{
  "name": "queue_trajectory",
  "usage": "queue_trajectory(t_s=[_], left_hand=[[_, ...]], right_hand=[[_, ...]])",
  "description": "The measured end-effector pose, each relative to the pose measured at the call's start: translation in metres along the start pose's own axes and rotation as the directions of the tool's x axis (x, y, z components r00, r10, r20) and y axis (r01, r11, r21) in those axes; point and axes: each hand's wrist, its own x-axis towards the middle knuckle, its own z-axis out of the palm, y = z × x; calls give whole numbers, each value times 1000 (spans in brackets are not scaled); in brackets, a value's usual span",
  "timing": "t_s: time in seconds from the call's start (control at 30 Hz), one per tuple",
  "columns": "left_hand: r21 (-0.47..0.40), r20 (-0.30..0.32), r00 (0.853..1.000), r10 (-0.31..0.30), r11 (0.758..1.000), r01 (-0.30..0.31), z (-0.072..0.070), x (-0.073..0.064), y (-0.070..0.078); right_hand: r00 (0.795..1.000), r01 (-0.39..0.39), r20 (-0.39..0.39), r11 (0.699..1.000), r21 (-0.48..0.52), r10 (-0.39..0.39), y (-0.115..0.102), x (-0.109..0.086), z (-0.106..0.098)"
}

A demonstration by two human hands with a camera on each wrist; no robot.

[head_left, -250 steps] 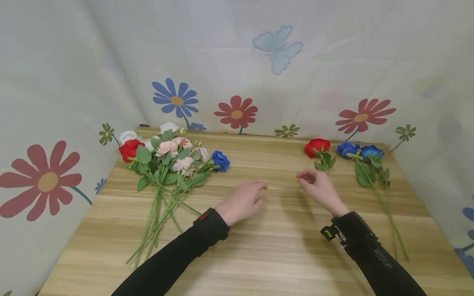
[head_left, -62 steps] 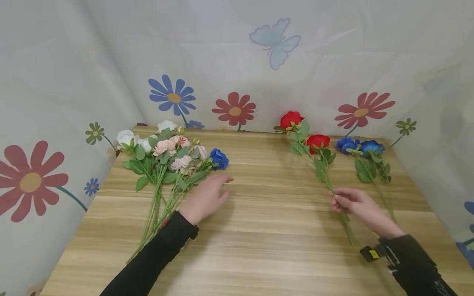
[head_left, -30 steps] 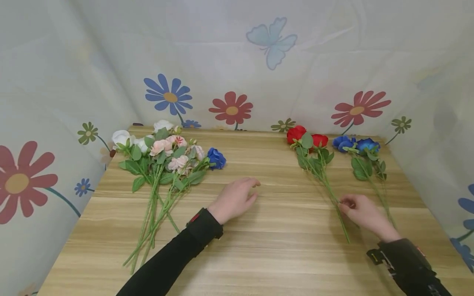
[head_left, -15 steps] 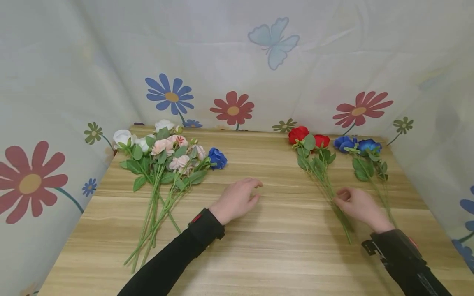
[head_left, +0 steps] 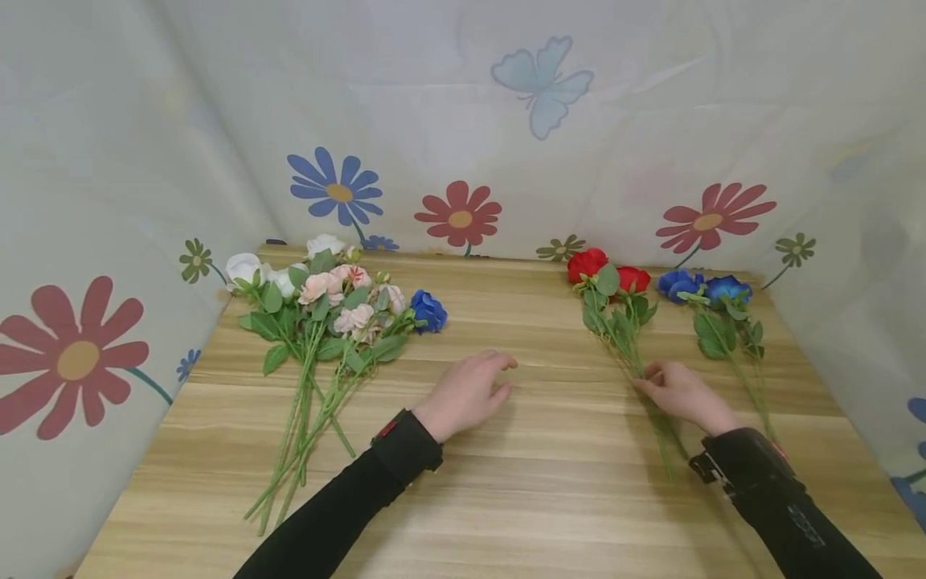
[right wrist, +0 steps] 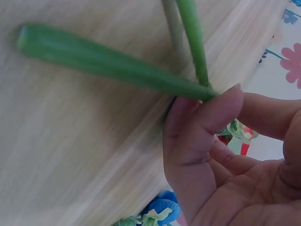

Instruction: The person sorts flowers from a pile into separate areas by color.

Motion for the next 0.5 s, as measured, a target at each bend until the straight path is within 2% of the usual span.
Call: queue_trajectory(t_s=[0.2, 0.5], left_hand=[[-7, -2, 1000, 2, 1000, -2, 0, 0, -1], [-4, 0, 1000, 5, 1000, -5, 1, 0, -1]], right_hand=[[999, 50, 0, 999, 20, -50, -2, 4, 5], [998, 58, -9, 998, 20, -58, -7, 9, 8]])
